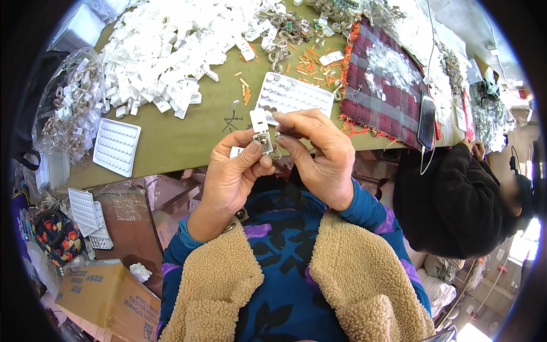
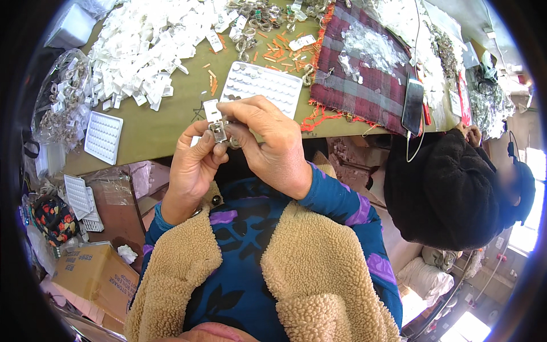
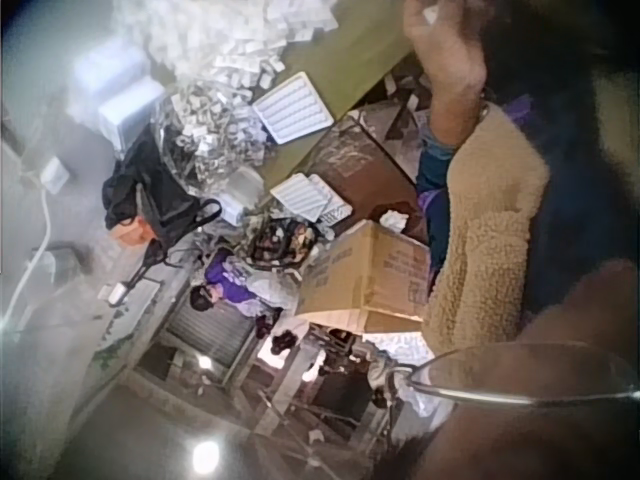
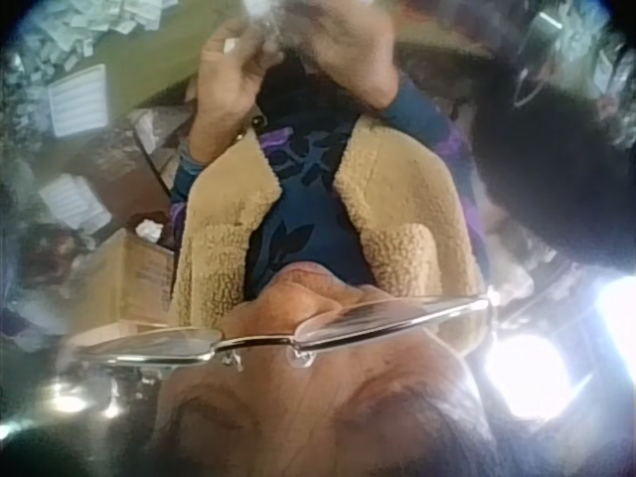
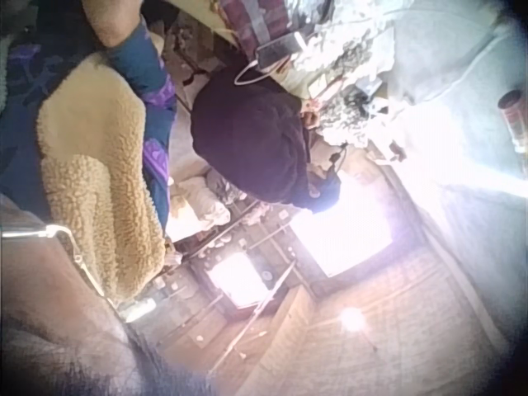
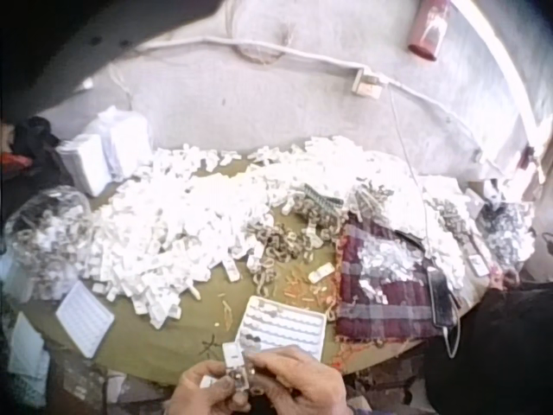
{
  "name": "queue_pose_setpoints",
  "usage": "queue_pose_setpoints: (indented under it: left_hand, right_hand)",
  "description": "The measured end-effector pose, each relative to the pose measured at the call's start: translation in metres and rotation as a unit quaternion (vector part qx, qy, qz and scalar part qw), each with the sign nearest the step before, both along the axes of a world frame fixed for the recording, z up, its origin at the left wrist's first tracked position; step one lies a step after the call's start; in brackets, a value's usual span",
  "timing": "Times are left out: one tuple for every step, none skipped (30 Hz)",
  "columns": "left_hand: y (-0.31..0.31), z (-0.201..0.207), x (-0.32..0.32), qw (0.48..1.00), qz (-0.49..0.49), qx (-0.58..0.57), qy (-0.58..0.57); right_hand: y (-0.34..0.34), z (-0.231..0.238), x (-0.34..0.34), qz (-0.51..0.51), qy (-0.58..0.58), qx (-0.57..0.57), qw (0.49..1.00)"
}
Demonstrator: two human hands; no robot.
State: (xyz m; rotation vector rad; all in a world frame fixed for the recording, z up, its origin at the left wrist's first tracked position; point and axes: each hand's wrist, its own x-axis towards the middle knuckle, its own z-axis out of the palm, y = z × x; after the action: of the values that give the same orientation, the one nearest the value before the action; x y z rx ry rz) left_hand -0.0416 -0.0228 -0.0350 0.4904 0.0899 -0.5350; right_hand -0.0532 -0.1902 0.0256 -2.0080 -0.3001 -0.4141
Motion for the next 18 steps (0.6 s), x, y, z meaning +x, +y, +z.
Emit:
queue_pose_setpoints:
  left_hand:
    - [0.000,0.001,0.000,1.000,0.001,0.005,0.004]
    - [-0.001,0.001,0.000,1.000,0.002,0.004,0.004]
    - [-0.001,0.002,0.000,1.000,0.002,0.001,-0.002]
    - [-0.001,0.002,0.000,1.000,0.008,0.017,0.002]
    - [-0.001,0.003,0.001,0.999,0.013,0.032,0.001]
    - [-0.002,0.003,0.002,0.999,0.020,0.031,-0.008]
    - [-0.002,0.004,0.002,0.997,0.027,0.075,-0.004]
    - [-0.002,0.004,0.003,0.994,0.028,0.101,-0.002]
    - [-0.003,0.004,0.005,0.992,0.031,0.118,-0.006]
    - [-0.003,0.004,0.006,0.990,0.034,0.135,-0.009]
    - [-0.003,0.005,0.008,0.988,0.038,0.152,-0.012]
    - [-0.002,0.006,0.011,0.989,0.031,0.145,-0.020]
    - [0.000,0.007,0.014,0.990,0.025,0.138,-0.027]
    - [0.001,0.008,0.016,0.992,0.018,0.116,-0.038]
    - [0.002,0.009,0.016,0.989,0.020,0.145,-0.029]
    - [0.003,0.010,0.017,0.985,0.010,0.166,-0.037]
    - [0.004,0.010,0.019,0.983,0.002,0.176,-0.046]
    - [0.004,0.011,0.021,0.982,-0.004,0.183,-0.052]
  right_hand:
    - [0.001,-0.001,0.001,-0.006,0.010,0.014,1.000]
    - [0.003,-0.002,0.001,-0.012,0.024,0.026,0.999]
    - [0.007,-0.006,0.002,-0.017,0.027,0.048,0.998]
    - [0.008,-0.010,0.005,-0.007,-0.023,0.028,0.999]
    - [0.008,-0.015,0.007,0.005,-0.064,0.001,0.998]
    - [0.008,-0.020,0.011,0.018,-0.105,-0.028,0.994]
    - [0.007,-0.024,0.014,0.038,-0.152,-0.049,0.986]
    - [0.008,-0.029,0.017,0.045,-0.218,-0.054,0.973]
    - [0.008,-0.032,0.019,0.040,-0.229,-0.080,0.969]
    - [0.008,-0.033,0.018,0.031,-0.246,-0.103,0.963]
    - [0.007,-0.033,0.019,0.038,-0.250,-0.103,0.962]
    - [0.007,-0.032,0.018,0.042,-0.199,-0.091,0.975]
    - [0.005,-0.030,0.016,0.043,-0.148,-0.069,0.986]
    - [0.003,-0.028,0.016,0.050,-0.102,-0.042,0.993]
    - [-0.002,-0.025,0.015,0.069,0.017,0.042,0.997]
    - [-0.007,-0.025,0.021,0.047,0.075,0.128,0.988]
    - [-0.013,-0.027,0.030,-0.021,0.071,0.079,0.994]
    - [-0.021,-0.030,0.041,-0.071,0.060,0.034,0.995]
